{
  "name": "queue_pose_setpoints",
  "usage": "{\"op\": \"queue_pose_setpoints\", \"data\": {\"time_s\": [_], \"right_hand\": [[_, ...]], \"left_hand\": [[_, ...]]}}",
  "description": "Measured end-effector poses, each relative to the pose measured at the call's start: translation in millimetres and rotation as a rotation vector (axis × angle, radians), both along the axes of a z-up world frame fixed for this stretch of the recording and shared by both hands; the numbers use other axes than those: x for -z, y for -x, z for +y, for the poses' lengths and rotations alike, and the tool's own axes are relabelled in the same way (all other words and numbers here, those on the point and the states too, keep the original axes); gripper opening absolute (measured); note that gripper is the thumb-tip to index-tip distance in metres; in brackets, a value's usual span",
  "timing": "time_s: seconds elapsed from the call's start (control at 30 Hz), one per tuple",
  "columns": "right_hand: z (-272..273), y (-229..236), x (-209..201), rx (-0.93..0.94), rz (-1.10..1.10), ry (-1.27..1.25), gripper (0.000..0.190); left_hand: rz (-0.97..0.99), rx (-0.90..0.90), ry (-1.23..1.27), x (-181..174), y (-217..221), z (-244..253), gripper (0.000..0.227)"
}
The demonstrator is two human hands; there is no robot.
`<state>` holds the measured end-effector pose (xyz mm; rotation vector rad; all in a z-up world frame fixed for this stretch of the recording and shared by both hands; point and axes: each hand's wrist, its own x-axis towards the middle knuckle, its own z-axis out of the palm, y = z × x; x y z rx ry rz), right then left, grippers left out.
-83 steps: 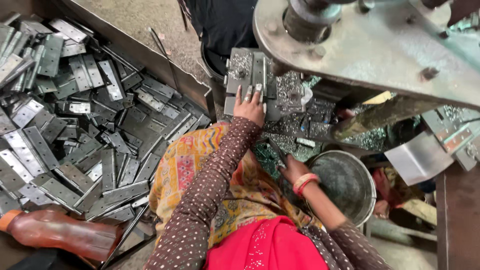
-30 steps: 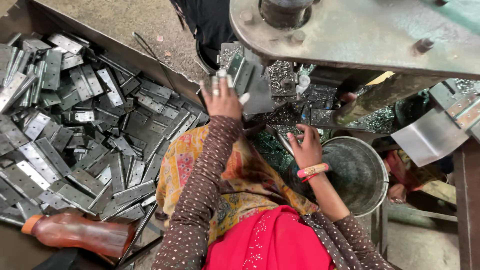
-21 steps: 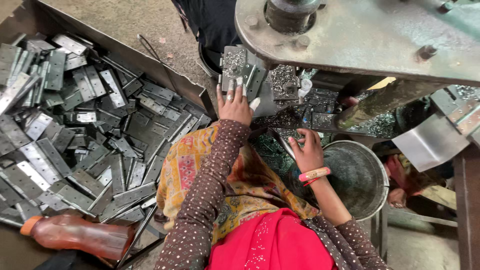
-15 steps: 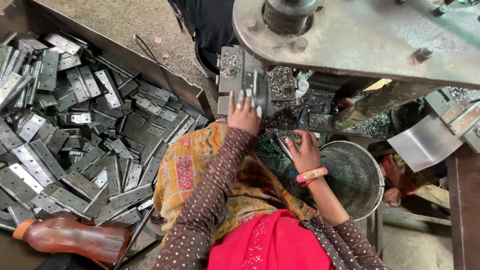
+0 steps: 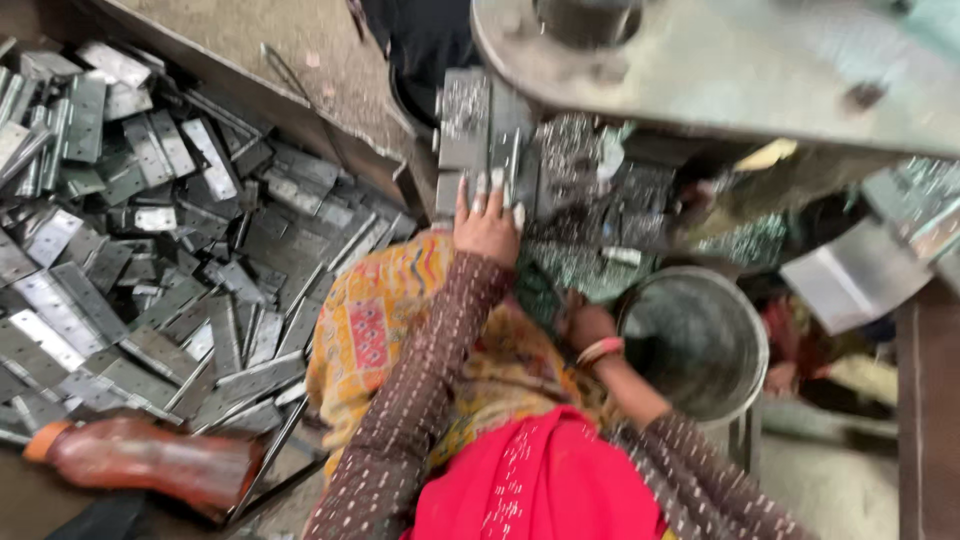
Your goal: The person repeatedly picks up metal brackets from a bin, places them into a press machine, and operates the lever to process them. The processed brackets are then dropped into a pile beside the machine.
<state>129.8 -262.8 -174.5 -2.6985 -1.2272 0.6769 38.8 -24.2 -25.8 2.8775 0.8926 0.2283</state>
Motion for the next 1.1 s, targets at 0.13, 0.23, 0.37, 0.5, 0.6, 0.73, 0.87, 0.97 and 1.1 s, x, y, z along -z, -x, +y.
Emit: {"op": "queue_pose_setpoints", "data": {"time_s": [0.13, 0.23, 0.37, 0.5, 0.6, 0.73, 0.87, 0.97, 1.1], "right_hand": [[5.0, -20.7, -9.1, -0.049, 0.147, -0.082, 0.065], [23.9, -45.6, -39.3, -0.117, 0.200, -0.014, 0.074], [19.7, -41.6, -48.5, -0.102, 0.126, -0.002, 0.062], [2.9, -18.4, -14.1, -0.001, 0.151, -0.084, 0.055], [-4.9, -11.2, 12.2, 0.001, 0.085, -0.089, 0.049], [3.6, -25.3, 0.4, -0.047, 0.108, -0.084, 0.057], [26.6, -47.9, -40.8, -0.125, 0.041, 0.093, 0.062], [23.8, -46.2, -45.7, -0.164, 0.006, 0.055, 0.058], [8.0, -23.5, -13.2, -0.041, 0.079, -0.044, 0.050]], "left_hand": [[0.081, 0.026, 0.030, -5.8, -1.1, 5.5, 0.030], [0.158, 0.029, 0.042, -7.9, -14.1, 19.0, 0.037], [0.082, 0.003, -0.093, 4.9, -30.2, 24.1, 0.037], [0.061, 0.011, -0.010, 14.2, -38.6, 31.9, 0.046], [-0.046, 0.017, -0.106, 18.4, -26.8, 26.3, 0.050], [0.127, 0.043, -0.009, 9.4, -17.4, 17.1, 0.044], [0.114, 0.073, 0.018, 1.0, -23.9, 25.8, 0.037], [0.067, 0.033, 0.119, 6.4, -35.4, 30.4, 0.036], [0.039, 0.047, 0.072, 11.5, -48.8, 37.3, 0.035]]}}
